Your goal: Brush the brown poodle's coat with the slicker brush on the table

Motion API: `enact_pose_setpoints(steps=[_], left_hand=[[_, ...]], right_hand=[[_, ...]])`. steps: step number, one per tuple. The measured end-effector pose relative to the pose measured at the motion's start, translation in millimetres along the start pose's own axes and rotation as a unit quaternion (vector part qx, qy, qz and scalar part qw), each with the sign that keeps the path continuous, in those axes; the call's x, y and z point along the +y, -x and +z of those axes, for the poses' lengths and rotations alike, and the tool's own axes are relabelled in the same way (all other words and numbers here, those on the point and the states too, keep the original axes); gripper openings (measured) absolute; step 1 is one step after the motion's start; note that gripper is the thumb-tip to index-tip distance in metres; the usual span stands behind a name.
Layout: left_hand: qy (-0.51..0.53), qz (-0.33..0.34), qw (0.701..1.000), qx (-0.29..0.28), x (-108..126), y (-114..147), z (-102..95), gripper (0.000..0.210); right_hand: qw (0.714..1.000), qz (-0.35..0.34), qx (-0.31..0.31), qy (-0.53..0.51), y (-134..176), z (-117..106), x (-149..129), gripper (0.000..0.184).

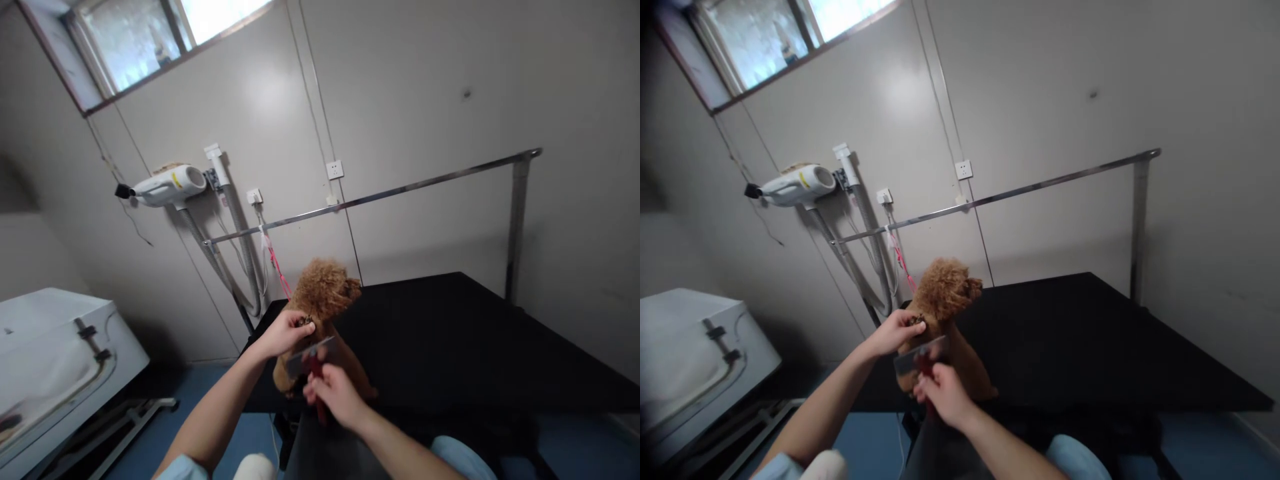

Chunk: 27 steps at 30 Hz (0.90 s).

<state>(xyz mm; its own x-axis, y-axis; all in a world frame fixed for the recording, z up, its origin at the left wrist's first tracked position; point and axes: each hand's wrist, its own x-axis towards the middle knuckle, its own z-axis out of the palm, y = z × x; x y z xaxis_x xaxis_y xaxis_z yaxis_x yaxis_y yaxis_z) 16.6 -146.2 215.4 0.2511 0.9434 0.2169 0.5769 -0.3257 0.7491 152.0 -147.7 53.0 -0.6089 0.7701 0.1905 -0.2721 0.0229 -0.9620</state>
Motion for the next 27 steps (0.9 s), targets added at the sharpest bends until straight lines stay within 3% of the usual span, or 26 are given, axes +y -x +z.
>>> enact_pose_setpoints(steps=[2, 5, 6, 8, 10, 11, 15, 20, 22, 24, 25, 27], left_hand=[[-0.036, 0.011, 0.999, -0.01, 5.7, -11.8, 2.6, 0.035], [-0.067, 0.027, 0.997, -0.02, 13.3, -27.3, 9.1, 0.035], [-0.074, 0.031, 0.996, -0.033, 15.7, -31.7, 11.6, 0.035], [-0.095, 0.04, 0.992, -0.068, 20.4, -39.6, 15.9, 0.035], [-0.122, 0.048, 0.988, -0.087, 23.9, -46.8, 19.0, 0.033], [-0.134, 0.052, 0.986, -0.088, 24.9, -50.5, 20.1, 0.033], [-0.148, 0.044, 0.984, -0.09, 23.6, -64.2, 24.9, 0.03], [-0.147, 0.06, 0.983, -0.097, 21.3, -75.8, 32.6, 0.03], [-0.142, 0.058, 0.985, -0.076, 21.5, -77.9, 34.4, 0.031], [-0.132, 0.048, 0.988, -0.06, 21.4, -78.9, 35.7, 0.031], [-0.127, 0.044, 0.989, -0.055, 21.2, -79.2, 36.2, 0.031], [-0.115, 0.04, 0.992, -0.043, 20.3, -79.4, 36.9, 0.031]], right_hand=[[0.999, -0.012, 0.044, 0.003, 2.5, -3.5, -3.5, 0.028], [0.991, 0.136, 0.004, 0.001, 10.2, -6.5, -1.9, 0.029], [0.988, 0.152, -0.008, -0.008, 12.6, -7.4, -1.8, 0.029], [0.996, 0.082, 0.024, -0.019, 14.7, -10.2, -5.4, 0.031], [0.995, -0.02, 0.098, -0.008, 13.2, -14.0, -11.0, 0.033], [0.992, -0.032, 0.124, -0.001, 12.2, -15.8, -12.5, 0.034], [0.991, 0.095, 0.089, -0.013, 11.4, -19.5, -4.5, 0.036], [0.985, -0.036, 0.171, -0.003, 5.2, -25.0, 0.3, 0.035], [0.986, 0.031, 0.162, -0.011, 3.4, -25.7, 3.0, 0.038], [0.987, 0.109, 0.116, -0.033, 3.3, -26.1, 6.3, 0.04], [0.988, 0.111, 0.102, -0.041, 2.9, -27.0, 6.8, 0.041], [0.992, 0.036, 0.118, -0.04, -0.4, -31.0, 5.2, 0.041]])
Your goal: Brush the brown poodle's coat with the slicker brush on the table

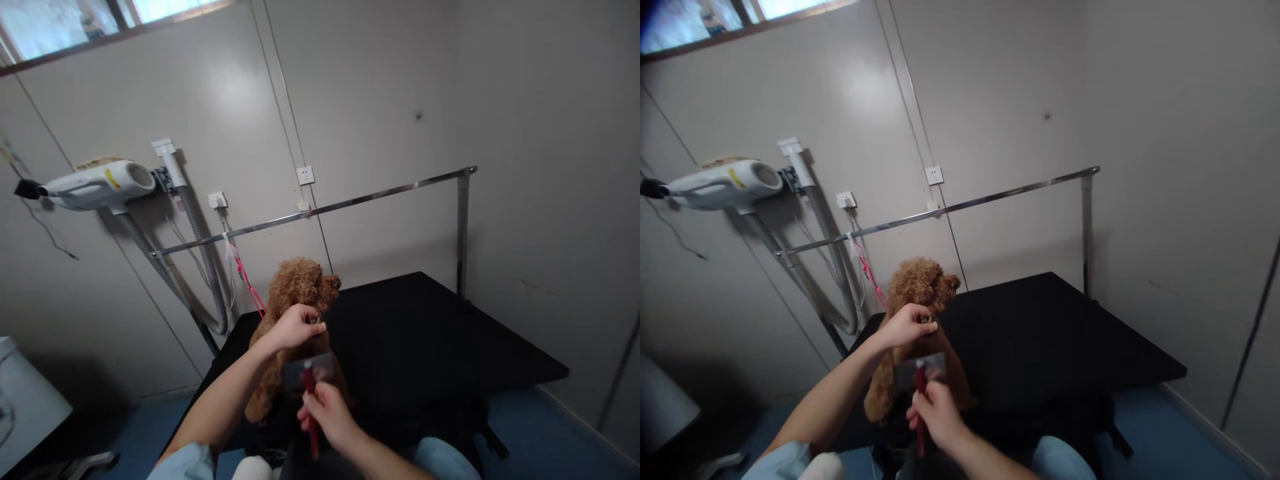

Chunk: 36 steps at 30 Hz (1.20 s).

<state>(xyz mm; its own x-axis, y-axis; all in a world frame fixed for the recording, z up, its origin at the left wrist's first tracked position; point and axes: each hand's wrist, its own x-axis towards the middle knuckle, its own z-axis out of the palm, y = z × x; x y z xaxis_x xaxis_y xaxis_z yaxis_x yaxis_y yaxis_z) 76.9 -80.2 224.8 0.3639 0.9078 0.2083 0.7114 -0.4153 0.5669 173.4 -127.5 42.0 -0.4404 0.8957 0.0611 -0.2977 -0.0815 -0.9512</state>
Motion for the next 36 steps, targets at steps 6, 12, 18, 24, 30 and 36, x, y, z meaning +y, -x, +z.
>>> enact_pose_setpoints(steps=[6, 12, 18, 24, 30, 36], left_hand=[[0.084, 0.006, 0.991, 0.1, -6.8, 11.6, -0.1, 0.028], [0.162, -0.015, 0.969, 0.184, -18.8, 49.5, -2.6, 0.026], [0.247, -0.062, 0.91, 0.326, -30.6, 101.4, -4.0, 0.028], [0.273, -0.077, 0.833, 0.474, -39.4, 140.5, 9.6, 0.03], [0.25, -0.074, 0.801, 0.539, -53.1, 174.8, 27.0, 0.025], [0.203, -0.066, 0.795, 0.568, -62.8, 193.1, 48.4, 0.023]], right_hand=[[0.996, 0.073, -0.03, 0.041, -3.2, -4.6, 10.2, 0.036], [0.993, -0.049, -0.083, 0.069, -0.8, -10.5, -9.6, 0.026], [0.976, 0.071, -0.173, 0.115, -5.9, -1.9, -24.5, 0.029], [0.954, -0.063, -0.193, 0.219, -14.0, 8.6, -45.5, 0.021], [0.886, -0.17, -0.236, 0.361, -13.0, 17.3, -62.6, 0.022], [0.808, -0.187, -0.119, 0.546, -14.2, 11.8, -87.3, 0.023]])
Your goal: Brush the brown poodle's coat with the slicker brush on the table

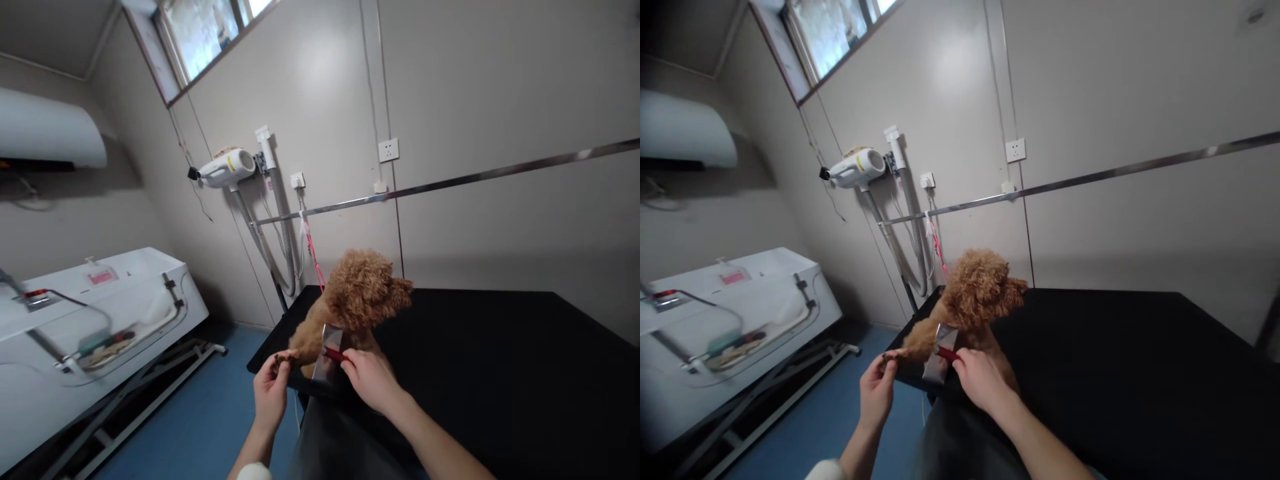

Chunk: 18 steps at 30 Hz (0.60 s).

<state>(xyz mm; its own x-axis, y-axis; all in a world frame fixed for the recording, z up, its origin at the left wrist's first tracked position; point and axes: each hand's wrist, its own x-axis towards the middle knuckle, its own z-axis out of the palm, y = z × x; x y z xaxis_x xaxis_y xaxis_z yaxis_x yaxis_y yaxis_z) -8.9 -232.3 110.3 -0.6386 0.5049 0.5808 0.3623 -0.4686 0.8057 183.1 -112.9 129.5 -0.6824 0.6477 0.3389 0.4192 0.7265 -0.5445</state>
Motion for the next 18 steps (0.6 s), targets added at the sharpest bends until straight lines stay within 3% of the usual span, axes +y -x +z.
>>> enact_pose_setpoints(steps=[2, 6, 11, 12, 16, 18], left_hand=[[-0.012, 0.002, 1.0, -0.008, -5.9, 5.2, -1.2, 0.02], [0.027, -0.022, 0.999, -0.004, -18.8, 11.4, -3.5, 0.019], [0.118, -0.047, 0.992, 0.004, -36.2, 20.2, -7.9, 0.019], [0.127, -0.049, 0.991, -0.01, -38.1, 22.8, -7.6, 0.018], [0.181, -0.053, 0.981, -0.047, -35.1, 31.4, -0.9, 0.015], [0.208, -0.069, 0.975, -0.043, -30.3, 34.1, 2.9, 0.014]], right_hand=[[1.0, 0.005, 0.011, 0.02, 6.4, 1.3, -1.5, 0.023], [0.996, -0.083, -0.01, -0.021, 1.9, 8.8, 3.2, 0.023], [0.998, 0.031, 0.026, 0.056, -6.0, 16.4, 40.6, 0.024], [0.998, 0.022, 0.034, 0.057, -4.1, 17.8, 44.3, 0.025], [0.992, -0.123, -0.006, 0.039, -1.4, 22.5, 40.6, 0.022], [0.992, -0.105, -0.015, 0.069, -3.9, 23.0, 39.4, 0.022]])
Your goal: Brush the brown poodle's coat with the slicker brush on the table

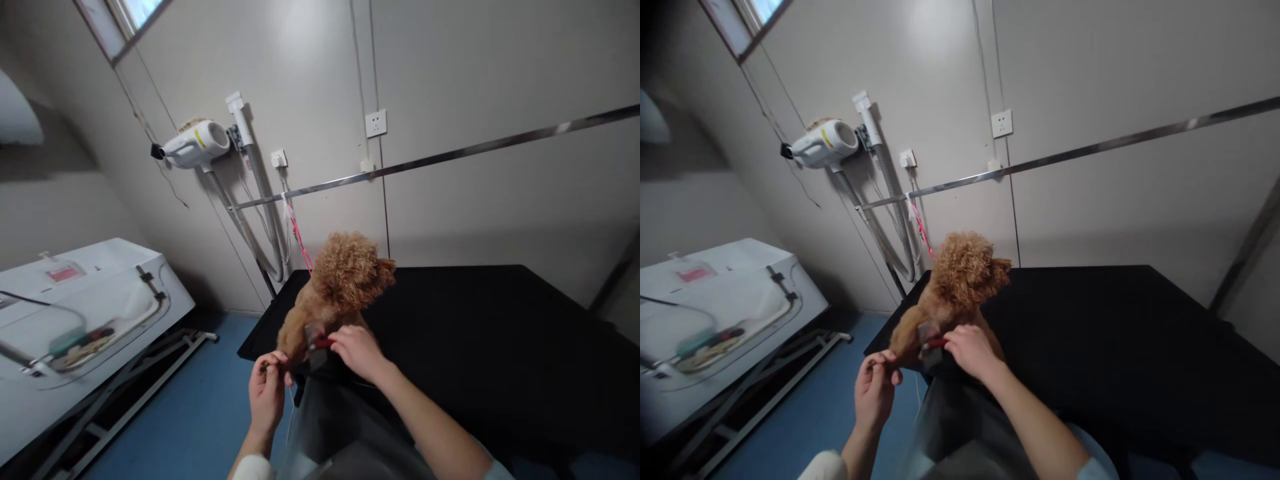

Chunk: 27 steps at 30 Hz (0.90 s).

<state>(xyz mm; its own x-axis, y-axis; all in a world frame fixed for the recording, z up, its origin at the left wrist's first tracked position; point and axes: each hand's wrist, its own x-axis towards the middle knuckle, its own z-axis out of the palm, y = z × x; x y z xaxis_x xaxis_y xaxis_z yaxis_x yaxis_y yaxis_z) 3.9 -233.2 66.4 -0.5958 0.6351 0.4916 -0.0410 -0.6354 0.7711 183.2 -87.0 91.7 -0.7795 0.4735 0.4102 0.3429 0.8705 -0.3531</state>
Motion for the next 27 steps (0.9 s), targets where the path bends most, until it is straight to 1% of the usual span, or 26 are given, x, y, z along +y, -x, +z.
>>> enact_pose_setpoints(steps=[2, 3, 4, 5, 6, 7, 8, 9, 11, 12, 13, 14, 15, 16, 17, 19, 20, 21, 22, 24, 25, 26, 27], left_hand=[[0.017, -0.025, 1.0, 0.002, 1.5, 3.4, 3.4, 0.014], [0.021, -0.038, 0.999, -0.001, 1.5, 5.7, 4.0, 0.014], [0.023, -0.051, 0.998, -0.005, 0.9, 8.3, 3.9, 0.014], [0.023, -0.059, 0.998, -0.008, -0.1, 11.3, 3.3, 0.014], [0.022, -0.065, 0.998, -0.009, -1.6, 14.4, 2.2, 0.014], [0.021, -0.068, 0.997, -0.006, -3.4, 17.5, 0.8, 0.014], [0.02, -0.072, 0.997, 0.0, -5.4, 20.5, -0.7, 0.015], [0.018, -0.076, 0.997, 0.007, -7.7, 23.2, -2.1, 0.016], [0.011, -0.088, 0.996, 0.02, -12.7, 27.5, -4.3, 0.017], [0.005, -0.096, 0.995, 0.022, -15.3, 29.1, -4.6, 0.017], [0.001, -0.101, 0.995, 0.023, -17.7, 30.4, -4.4, 0.018], [-0.002, -0.106, 0.994, 0.024, -20.1, 31.3, -3.6, 0.019], [-0.001, -0.11, 0.993, 0.031, -22.3, 31.8, -2.4, 0.021], [0.002, -0.114, 0.993, 0.042, -24.5, 32.2, -0.8, 0.023], [0.007, -0.121, 0.991, 0.057, -27.0, 32.4, 0.7, 0.025], [0.01, -0.149, 0.984, 0.094, -33.1, 32.6, 3.0, 0.03], [0.005, -0.171, 0.979, 0.112, -36.8, 32.7, 3.3, 0.031], [-0.003, -0.191, 0.973, 0.126, -40.6, 32.9, 3.1, 0.033], [-0.014, -0.208, 0.968, 0.137, -44.4, 33.1, 2.1, 0.033], [-0.035, -0.222, 0.963, 0.146, -50.5, 33.5, -1.7, 0.033], [-0.043, -0.22, 0.963, 0.15, -52.2, 33.7, -4.4, 0.032], [-0.05, -0.218, 0.963, 0.153, -53.0, 34.0, -7.3, 0.031], [-0.055, -0.218, 0.962, 0.157, -53.0, 34.4, -10.3, 0.031]], right_hand=[[0.998, 0.053, 0.011, 0.027, -0.5, 0.3, 2.1, 0.023], [0.998, 0.055, 0.018, 0.029, 0.1, 0.6, 3.0, 0.024], [0.999, 0.035, 0.022, 0.023, 1.0, 0.8, 3.6, 0.024], [1.0, 0.001, 0.019, 0.016, 1.7, 0.7, 4.0, 0.023], [0.999, -0.035, 0.008, 0.01, 1.9, 0.3, 4.6, 0.022], [0.998, -0.055, -0.007, 0.011, 1.7, -0.6, 6.0, 0.021], [0.998, -0.049, -0.02, 0.022, 1.1, -1.8, 8.2, 0.021], [0.999, -0.019, -0.023, 0.04, 0.6, -3.0, 11.2, 0.022], [0.996, 0.052, -0.003, 0.072, 0.9, -4.2, 17.3, 0.024], [0.996, 0.057, 0.009, 0.075, 1.7, -3.8, 19.3, 0.024], [0.997, 0.033, 0.013, 0.069, 2.7, -2.6, 20.2, 0.024], [0.998, -0.009, 0.005, 0.058, 3.6, -0.9, 20.4, 0.023], [0.998, -0.047, -0.01, 0.048, 4.2, 1.2, 20.3, 0.022], [0.997, -0.063, -0.026, 0.043, 4.5, 3.4, 20.7, 0.021], [0.997, -0.049, -0.033, 0.045, 4.6, 5.6, 21.8, 0.021], [0.997, 0.043, -0.006, 0.063, 5.5, 10.4, 26.2, 0.022], [0.995, 0.077, 0.013, 0.065, 6.8, 13.4, 28.8, 0.023], [0.995, 0.083, 0.024, 0.057, 8.7, 16.8, 31.2, 0.024], [0.997, 0.067, 0.025, 0.042, 11.1, 20.5, 33.6, 0.024], [0.999, 0.034, -0.001, 0.007, 15.9, 27.0, 39.3, 0.023], [0.999, 0.048, -0.01, -0.004, 17.7, 29.1, 43.4, 0.023], [0.996, 0.084, -0.009, -0.01, 18.5, 30.2, 48.5, 0.024], [0.99, 0.137, 0.012, -0.02, 18.3, 30.6, 54.2, 0.026]])
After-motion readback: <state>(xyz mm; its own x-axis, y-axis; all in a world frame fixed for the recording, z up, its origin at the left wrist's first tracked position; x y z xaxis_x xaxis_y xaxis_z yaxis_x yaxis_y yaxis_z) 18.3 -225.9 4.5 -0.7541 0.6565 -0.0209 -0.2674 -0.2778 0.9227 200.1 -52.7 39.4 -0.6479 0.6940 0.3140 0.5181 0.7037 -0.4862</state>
